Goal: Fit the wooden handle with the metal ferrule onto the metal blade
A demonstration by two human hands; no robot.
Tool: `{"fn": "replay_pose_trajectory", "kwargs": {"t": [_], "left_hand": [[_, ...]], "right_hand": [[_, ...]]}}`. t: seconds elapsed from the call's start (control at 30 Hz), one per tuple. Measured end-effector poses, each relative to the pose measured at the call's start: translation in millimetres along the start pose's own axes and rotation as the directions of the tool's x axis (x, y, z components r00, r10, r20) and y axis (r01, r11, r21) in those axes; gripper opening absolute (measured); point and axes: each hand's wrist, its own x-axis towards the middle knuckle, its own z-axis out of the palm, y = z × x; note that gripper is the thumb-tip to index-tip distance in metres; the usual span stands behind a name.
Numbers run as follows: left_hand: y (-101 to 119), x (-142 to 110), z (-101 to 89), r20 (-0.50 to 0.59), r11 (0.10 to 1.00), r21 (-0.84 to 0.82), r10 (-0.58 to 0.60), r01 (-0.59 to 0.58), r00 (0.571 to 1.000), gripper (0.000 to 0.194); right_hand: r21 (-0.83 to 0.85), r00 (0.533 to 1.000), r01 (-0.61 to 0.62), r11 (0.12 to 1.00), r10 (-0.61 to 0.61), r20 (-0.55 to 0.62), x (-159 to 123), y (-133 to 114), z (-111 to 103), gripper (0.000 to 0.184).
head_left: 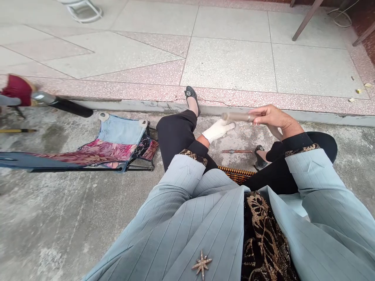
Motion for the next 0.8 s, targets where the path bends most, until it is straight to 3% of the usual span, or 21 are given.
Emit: {"fn": "replay_pose_trajectory", "kwargs": {"t": [0.07,0.13,0.23,0.33,0.47,0.57,0.67,0.8], "left_hand": [[4.3,-2.8,9.3,0.072,0.999,-0.045,0.006,-0.003,0.997,0.032],[7.7,-5.6,16.0,0.129,0.998,-0.052,0.03,-0.023,0.991,0.029],[10.5,-7.3,20.8,0.18,0.993,-0.029,0.117,-0.114,0.977,0.026],[11.2,-7.6,22.0,0.215,0.98,0.018,0.19,-0.199,0.958,0.028],[11.5,-11.2,18.2,0.228,0.962,0.128,0.207,-0.24,0.951,0.031],[10.2,-14.8,7.3,0.18,0.96,0.203,0.158,-0.194,0.971,0.031],[7.2,-15.8,-7.3,0.09,0.962,0.238,0.116,-0.135,0.989,0.027],[0.6,-12.3,-20.9,-0.026,0.97,0.236,0.062,-0.054,0.998,0.023]], "right_hand": [[0.04,0.963,0.069,0.997,-0.056,-0.264,3.6,-0.5,-5.1,0.062],[0.011,0.881,0.098,0.995,-0.082,-0.466,9.6,4.7,-11.2,0.063],[-0.124,0.824,0.016,0.992,-0.083,-0.56,18.3,18.6,-18.8,0.058],[-0.354,0.823,-0.108,0.929,-0.116,-0.557,22.6,30.1,-18.5,0.046],[-0.706,0.921,-0.259,0.659,-0.051,-0.386,24.2,38.4,-8.4,0.041],[-0.843,0.977,-0.215,0.492,0.11,-0.185,26.1,46.2,-0.5,0.038],[-0.859,0.97,-0.074,0.507,0.235,0.056,27.3,53.0,9.3,0.032],[-0.738,0.887,0.035,0.674,0.319,0.333,24.0,48.8,27.7,0.028]]}}
